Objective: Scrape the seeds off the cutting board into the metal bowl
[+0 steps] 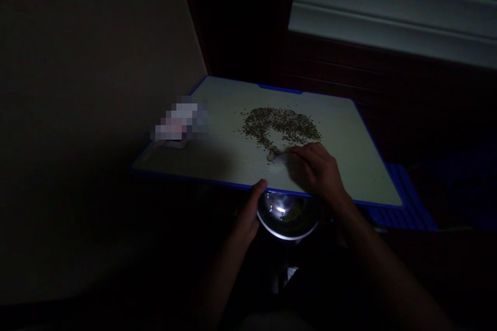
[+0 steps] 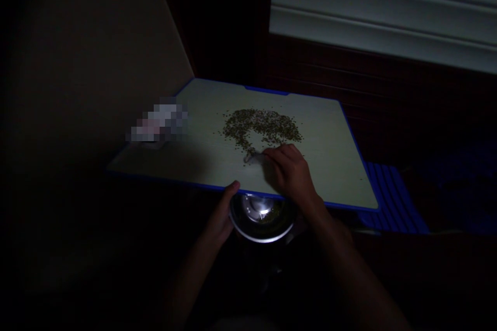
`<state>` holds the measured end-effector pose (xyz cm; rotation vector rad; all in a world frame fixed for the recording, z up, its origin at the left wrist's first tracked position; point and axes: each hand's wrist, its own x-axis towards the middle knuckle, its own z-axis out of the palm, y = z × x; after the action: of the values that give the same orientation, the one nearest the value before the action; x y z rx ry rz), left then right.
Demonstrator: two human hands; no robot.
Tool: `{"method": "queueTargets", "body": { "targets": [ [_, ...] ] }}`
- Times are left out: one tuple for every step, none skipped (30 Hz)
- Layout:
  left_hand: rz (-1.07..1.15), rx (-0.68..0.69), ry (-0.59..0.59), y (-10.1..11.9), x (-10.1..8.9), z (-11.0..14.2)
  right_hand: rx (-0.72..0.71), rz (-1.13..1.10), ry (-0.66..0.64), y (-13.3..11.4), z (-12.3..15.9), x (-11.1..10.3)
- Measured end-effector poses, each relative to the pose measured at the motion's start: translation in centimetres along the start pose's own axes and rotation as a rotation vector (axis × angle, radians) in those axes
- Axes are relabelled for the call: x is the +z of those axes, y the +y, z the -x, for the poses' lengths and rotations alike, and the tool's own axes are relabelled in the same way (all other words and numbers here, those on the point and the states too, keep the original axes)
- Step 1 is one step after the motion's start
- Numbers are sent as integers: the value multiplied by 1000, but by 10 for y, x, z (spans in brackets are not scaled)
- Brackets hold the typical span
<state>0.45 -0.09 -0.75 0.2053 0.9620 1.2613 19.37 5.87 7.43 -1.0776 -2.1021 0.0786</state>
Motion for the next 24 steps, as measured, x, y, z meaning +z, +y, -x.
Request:
{"method": "queueTargets", "body": {
  "targets": [
    [1, -3, -7, 0, 0, 0, 2, -4, 1, 0, 0, 1],
    [1, -3, -12, 0, 0, 0, 6, -5, 3, 0, 0, 1],
    [1, -1, -14, 1, 0, 0, 8, -4, 6, 1, 1, 2],
    [0, 3, -14, 1, 0, 0, 9, -3, 8, 2, 1, 2],
    [-1, 9, -9, 1, -1, 0, 8, -3, 7, 3, 1, 2],
    [-5, 10, -2, 1, -1, 0, 7, -3, 4, 4, 1, 2],
    [-8, 5, 4, 1, -1, 1, 5, -2, 2, 4, 1, 2],
    [-11, -2, 9, 1, 0, 1, 3, -3, 1, 4, 1, 3],
    [-13, -9, 9, 1, 0, 1, 2, -3, -1, 4, 1, 3],
    [-13, -13, 7, 1, 0, 2, 4, 0, -3, 4, 0, 3],
    [-10, -13, 1, 1, 0, 2, 5, 4, -8, 4, 0, 3],
    [-6, -9, -6, 2, 0, 2, 6, 8, -11, 4, 0, 3],
    [-2, -3, -10, 2, 1, 2, 5, 11, -17, 3, 0, 3],
    [-1, 1, -7, 2, 0, 2, 3, 12, -19, 3, -1, 3],
    [-3, 2, 1, 2, 0, 2, 1, 9, -20, 3, -1, 3],
    [-6, -1, 8, 2, 0, 1, 0, 6, -18, 3, -1, 3],
    [-7, -4, 7, 1, 0, 1, 1, 2, -16, 4, 0, 3],
    [-4, -7, -2, 1, -1, 1, 3, 0, -15, 4, 0, 3],
    [0, -11, -17, 1, -1, 1, 6, -1, -15, 4, 1, 3],
    [4, -16, -31, 1, -1, 0, 9, -2, -15, 4, 1, 3],
    [5, -22, -40, 1, -1, 0, 12, -3, -16, 4, 2, 2],
    [4, -27, -39, 1, -1, 0, 15, -5, -14, 4, 2, 2],
    [2, -29, -28, 1, 0, 1, 16, -10, -12, 4, 3, 2],
    [1, -28, -13, 1, 0, 1, 12, -17, -8, 4, 3, 1]
  ]
}}
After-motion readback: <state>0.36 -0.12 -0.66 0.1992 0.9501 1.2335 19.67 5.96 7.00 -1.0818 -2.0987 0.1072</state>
